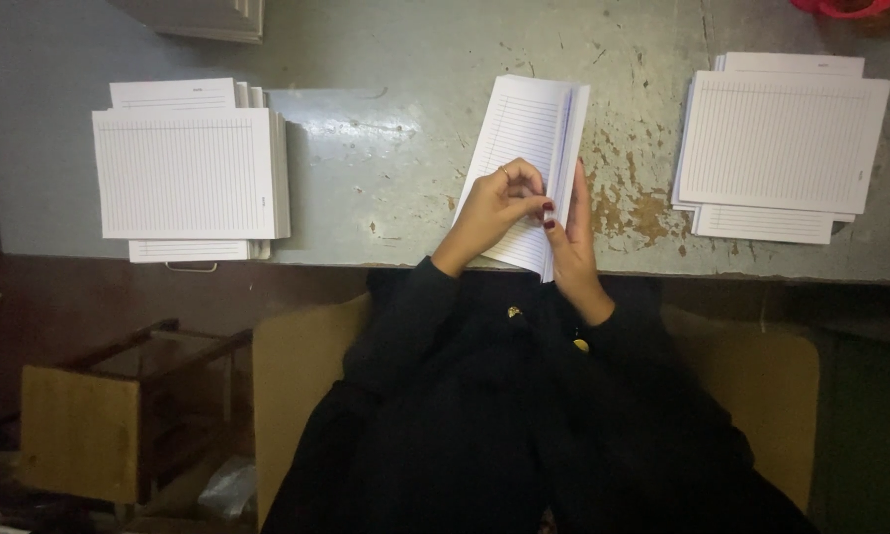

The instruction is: A person is flipping through a stack of lined papers, likely for inspection or counting, and then aligning them into a neat pile on a work table.

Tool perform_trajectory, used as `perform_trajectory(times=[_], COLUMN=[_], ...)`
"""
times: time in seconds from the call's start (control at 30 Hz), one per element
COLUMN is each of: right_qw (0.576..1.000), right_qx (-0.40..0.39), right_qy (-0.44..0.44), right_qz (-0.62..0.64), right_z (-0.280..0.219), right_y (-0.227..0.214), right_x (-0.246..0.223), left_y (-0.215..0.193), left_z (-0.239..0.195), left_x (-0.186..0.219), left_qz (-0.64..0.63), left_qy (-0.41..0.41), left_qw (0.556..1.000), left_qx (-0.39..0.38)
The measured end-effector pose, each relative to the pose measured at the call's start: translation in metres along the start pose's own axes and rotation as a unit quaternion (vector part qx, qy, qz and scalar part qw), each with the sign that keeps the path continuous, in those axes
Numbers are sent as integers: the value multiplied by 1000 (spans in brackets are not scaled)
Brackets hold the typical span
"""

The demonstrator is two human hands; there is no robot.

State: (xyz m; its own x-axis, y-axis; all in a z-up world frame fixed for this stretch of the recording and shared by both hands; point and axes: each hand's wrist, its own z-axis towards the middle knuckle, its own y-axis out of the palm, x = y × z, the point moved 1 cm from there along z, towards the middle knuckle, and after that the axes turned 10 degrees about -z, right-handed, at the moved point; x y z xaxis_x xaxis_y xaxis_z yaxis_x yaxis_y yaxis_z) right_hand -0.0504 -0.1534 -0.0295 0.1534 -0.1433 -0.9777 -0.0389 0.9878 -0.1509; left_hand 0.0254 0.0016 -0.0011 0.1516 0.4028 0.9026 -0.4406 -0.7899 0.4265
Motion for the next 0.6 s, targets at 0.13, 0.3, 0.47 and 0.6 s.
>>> perform_trajectory(times=[0.13, 0.3, 0.47, 0.6], right_qw=[1000, 1000, 1000, 1000], right_qx=[3, 13, 12, -3], right_qy=[0, 4, 10, 10], right_qz=[5, 17, 0, 9], right_z=[2, 2, 2, 4], right_y=[1, 6, 3, 2], right_x=[-7, -12, -6, -4], left_y=[2, 18, 11, 11], left_z=[0, -7, -6, -7], left_x=[4, 41, 26, 23], left_qz=[-4, 4, 178, 184], left_qy=[3, 22, 89, 88], left_qw=[1000, 1000, 980, 979], left_qx=[3, 2, -9, -7])
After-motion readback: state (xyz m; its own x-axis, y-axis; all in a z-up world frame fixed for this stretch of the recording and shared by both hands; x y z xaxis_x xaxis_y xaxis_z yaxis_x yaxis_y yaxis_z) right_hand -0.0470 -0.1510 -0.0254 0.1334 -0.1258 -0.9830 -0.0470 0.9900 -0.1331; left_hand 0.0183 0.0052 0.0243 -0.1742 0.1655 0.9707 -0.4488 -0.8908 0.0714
